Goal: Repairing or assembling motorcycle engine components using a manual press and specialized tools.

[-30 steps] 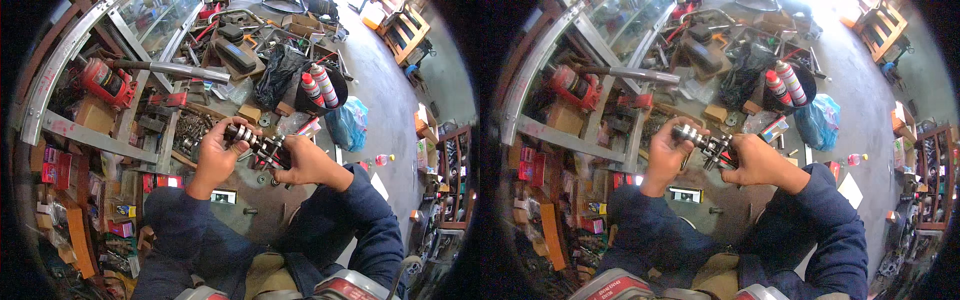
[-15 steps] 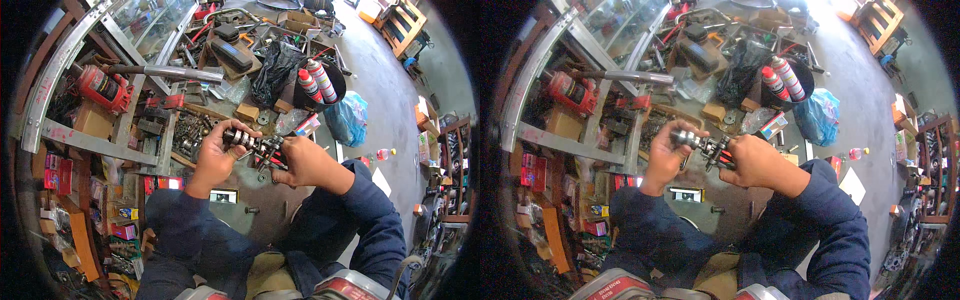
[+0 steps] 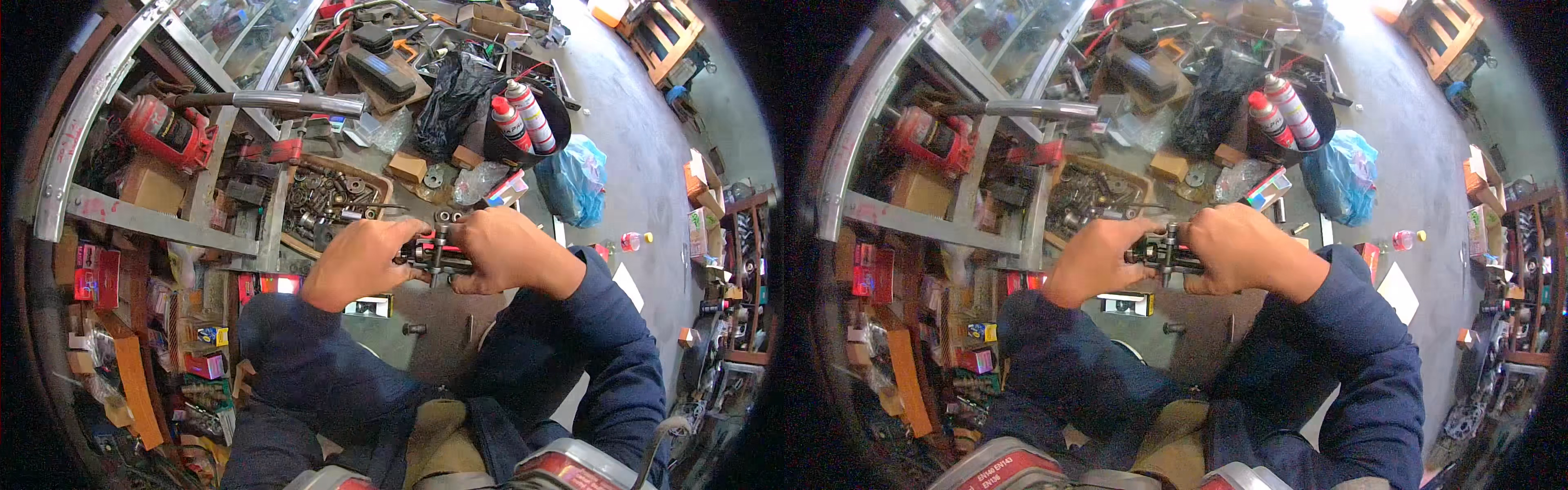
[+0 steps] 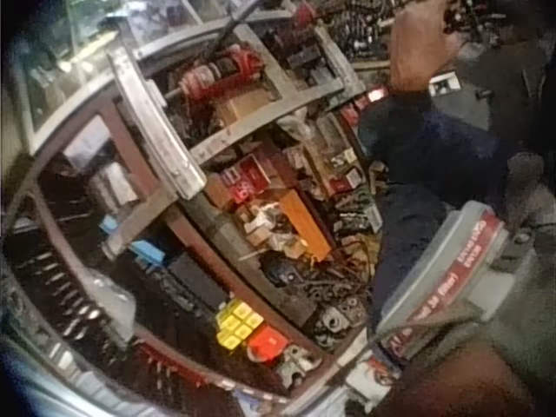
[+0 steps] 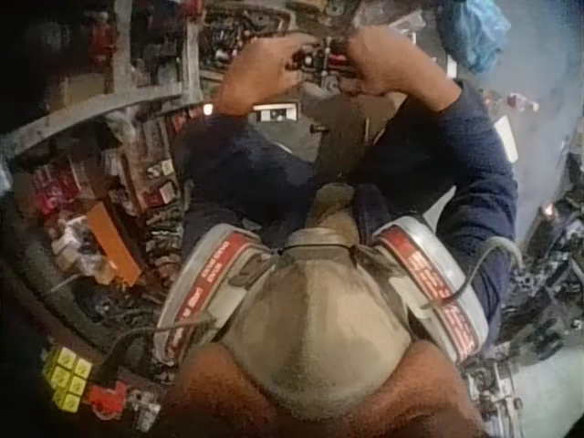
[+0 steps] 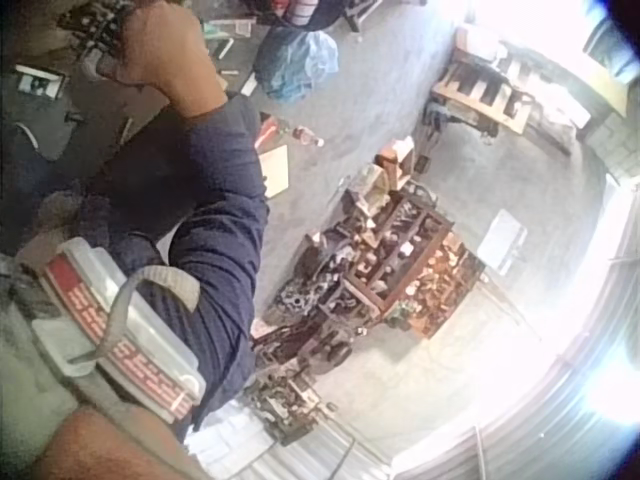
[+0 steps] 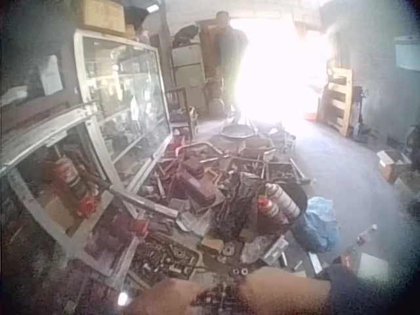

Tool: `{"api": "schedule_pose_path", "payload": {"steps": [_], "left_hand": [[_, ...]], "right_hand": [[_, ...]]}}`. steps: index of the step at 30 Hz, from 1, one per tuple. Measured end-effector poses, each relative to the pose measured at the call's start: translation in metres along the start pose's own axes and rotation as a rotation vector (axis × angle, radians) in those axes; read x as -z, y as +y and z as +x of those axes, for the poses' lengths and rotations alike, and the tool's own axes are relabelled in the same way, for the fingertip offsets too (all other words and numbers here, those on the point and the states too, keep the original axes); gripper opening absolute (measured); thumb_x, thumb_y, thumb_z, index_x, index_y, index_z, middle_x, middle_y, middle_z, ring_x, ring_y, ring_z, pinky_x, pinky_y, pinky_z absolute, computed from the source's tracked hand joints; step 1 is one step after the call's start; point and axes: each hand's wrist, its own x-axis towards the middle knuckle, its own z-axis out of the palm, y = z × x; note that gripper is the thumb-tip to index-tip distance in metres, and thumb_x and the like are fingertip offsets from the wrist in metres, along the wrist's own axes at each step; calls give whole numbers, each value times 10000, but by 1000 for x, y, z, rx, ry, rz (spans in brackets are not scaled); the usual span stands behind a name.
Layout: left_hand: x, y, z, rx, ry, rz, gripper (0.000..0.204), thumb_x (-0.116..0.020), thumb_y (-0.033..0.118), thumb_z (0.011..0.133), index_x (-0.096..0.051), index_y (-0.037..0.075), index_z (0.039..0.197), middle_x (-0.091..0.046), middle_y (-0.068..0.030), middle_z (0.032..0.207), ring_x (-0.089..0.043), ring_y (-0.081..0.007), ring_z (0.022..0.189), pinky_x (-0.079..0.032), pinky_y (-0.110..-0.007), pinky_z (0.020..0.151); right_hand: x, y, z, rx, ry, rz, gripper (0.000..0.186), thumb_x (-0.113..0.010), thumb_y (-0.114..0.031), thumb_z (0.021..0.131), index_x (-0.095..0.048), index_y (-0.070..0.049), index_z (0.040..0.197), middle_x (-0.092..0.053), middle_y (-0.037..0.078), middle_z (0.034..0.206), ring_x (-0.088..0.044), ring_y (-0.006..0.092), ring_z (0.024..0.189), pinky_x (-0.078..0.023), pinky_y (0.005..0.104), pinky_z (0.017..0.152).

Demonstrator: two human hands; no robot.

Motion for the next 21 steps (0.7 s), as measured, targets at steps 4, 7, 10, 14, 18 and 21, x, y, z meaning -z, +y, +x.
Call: {"api": "schedule_pose_path", "payload": {"steps": [4, 7, 10, 14, 18, 21], "left_hand": [[-10, 8, -2, 65, -85, 27, 379, -749, 228, 730, -551, 32, 986, -642, -187, 781, -638, -373, 787, -502, -450, 677], [-18, 13, -2, -23, 18, 42, 380, -747, 245, 733, -519, 31, 950, -636, -195, 764, -640, -374, 771, -504, -443, 668], [-22, 12, -2, -10, 95, 70, 394, -754, 253, 727, -521, 31, 955, -632, -193, 752, -642, -375, 751, -504, -448, 650], [-22, 8, -3, 122, 307, -90, 402, -752, 256, 751, -526, 19, 984, -631, -180, 721, -645, -376, 693, -503, -436, 598], [-18, 7, 0, 168, 553, -422, 373, -737, 241, 807, -529, 3, 1007, -644, -156, 735, -661, -259, 649, -497, -351, 609], [-16, 10, 1, 214, 662, -499, 384, -730, 256, 817, -527, -5, 1012, -647, -157, 771, -654, -233, 674, -492, -354, 621]], "right_hand": [[12, -3, -4, -7, -113, -101, 401, -714, -359, 594, -620, -6, 760, -609, 180, 719, -610, 380, 685, -495, 451, 622], [21, -6, -6, -33, -189, -152, 424, -730, -353, 579, -627, -12, 810, -621, 170, 756, -616, 366, 714, -493, 440, 634], [33, -5, -10, -54, -85, -192, 506, -751, -338, 560, -621, -24, 936, -634, 155, 823, -620, 351, 757, -493, 422, 673], [47, 4, -16, 151, 571, -151, 675, -805, -297, 569, -565, -17, 1134, -582, 147, 1030, -565, 334, 969, -465, 400, 827], [34, 11, -6, 69, 1175, 565, 827, -771, -325, 742, -335, -16, 1373, -542, 142, 1166, -511, 238, 1106, -400, 361, 957], [12, 7, 9, -193, 859, 1169, 775, -691, -342, 841, -286, 8, 1401, -543, 144, 1171, -535, 226, 1064, -407, 365, 961]]}}
